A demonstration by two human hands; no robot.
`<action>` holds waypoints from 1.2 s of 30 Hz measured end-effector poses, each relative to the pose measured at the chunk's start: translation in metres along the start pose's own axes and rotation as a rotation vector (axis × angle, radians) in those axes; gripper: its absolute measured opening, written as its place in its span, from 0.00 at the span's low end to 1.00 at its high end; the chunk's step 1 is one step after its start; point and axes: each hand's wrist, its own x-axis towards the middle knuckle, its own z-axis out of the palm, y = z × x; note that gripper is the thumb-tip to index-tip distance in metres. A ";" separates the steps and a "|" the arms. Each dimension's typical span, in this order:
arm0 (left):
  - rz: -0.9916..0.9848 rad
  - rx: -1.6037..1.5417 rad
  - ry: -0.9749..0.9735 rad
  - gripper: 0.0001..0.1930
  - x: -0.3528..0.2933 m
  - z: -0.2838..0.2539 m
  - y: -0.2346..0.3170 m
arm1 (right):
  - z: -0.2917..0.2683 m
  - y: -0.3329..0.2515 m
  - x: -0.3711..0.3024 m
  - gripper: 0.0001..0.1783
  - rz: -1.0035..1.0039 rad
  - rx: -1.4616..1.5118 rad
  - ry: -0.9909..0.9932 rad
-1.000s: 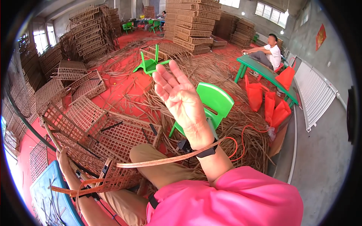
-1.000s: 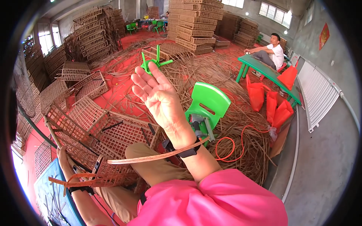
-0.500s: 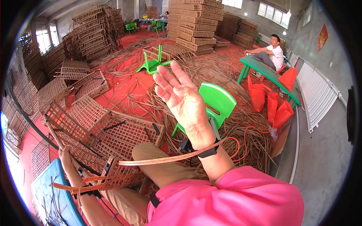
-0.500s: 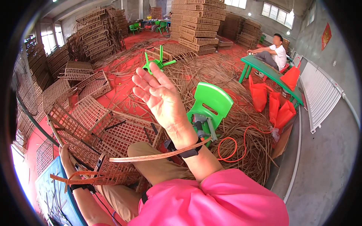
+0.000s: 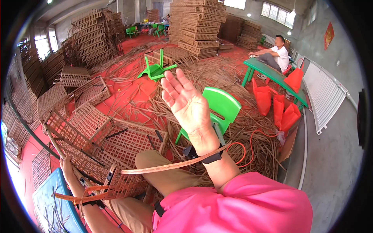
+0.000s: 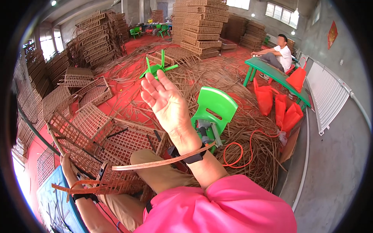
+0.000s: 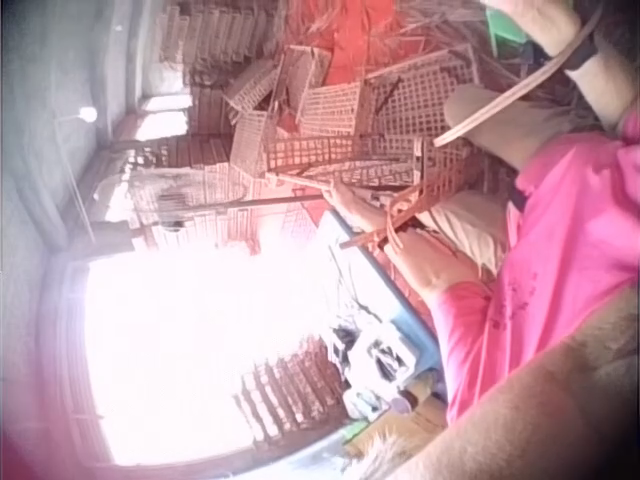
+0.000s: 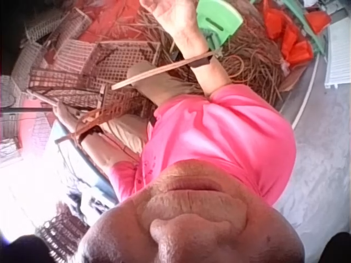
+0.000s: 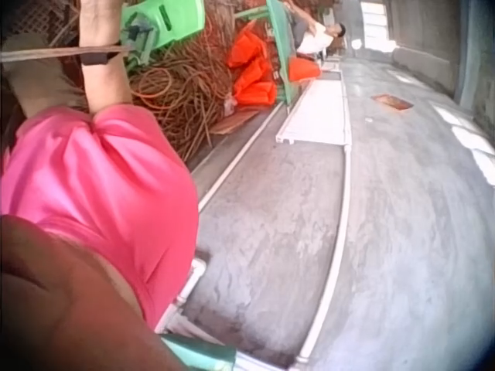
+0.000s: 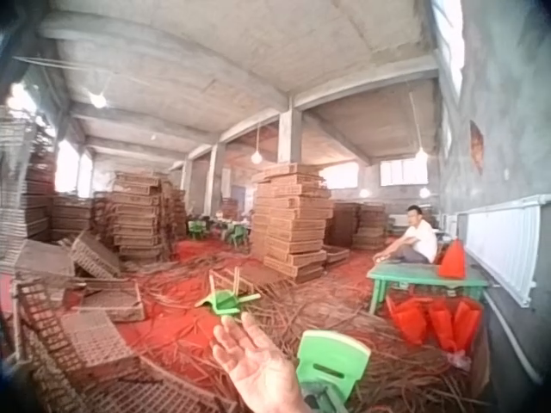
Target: Weaving a wicker or rattan chair frame using material strips and a pneumatic staple gun.
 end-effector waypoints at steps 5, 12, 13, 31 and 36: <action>-0.008 -0.009 -0.004 0.22 0.002 0.003 -0.001 | 0.012 -0.006 0.000 0.50 -0.043 -0.181 0.058; -0.007 -0.002 0.007 0.22 -0.001 -0.005 -0.002 | 0.022 -0.003 -0.003 0.48 -0.049 -0.271 0.018; -0.007 0.000 0.009 0.22 -0.001 -0.006 -0.001 | 0.021 -0.002 -0.003 0.46 -0.048 -0.250 0.009; -0.002 0.002 0.017 0.23 -0.006 -0.008 0.002 | 0.000 -0.001 0.002 0.10 -0.123 -0.174 0.007; -0.004 0.007 0.017 0.23 -0.006 -0.009 0.002 | -0.002 -0.003 0.003 0.16 -0.157 -0.221 -0.022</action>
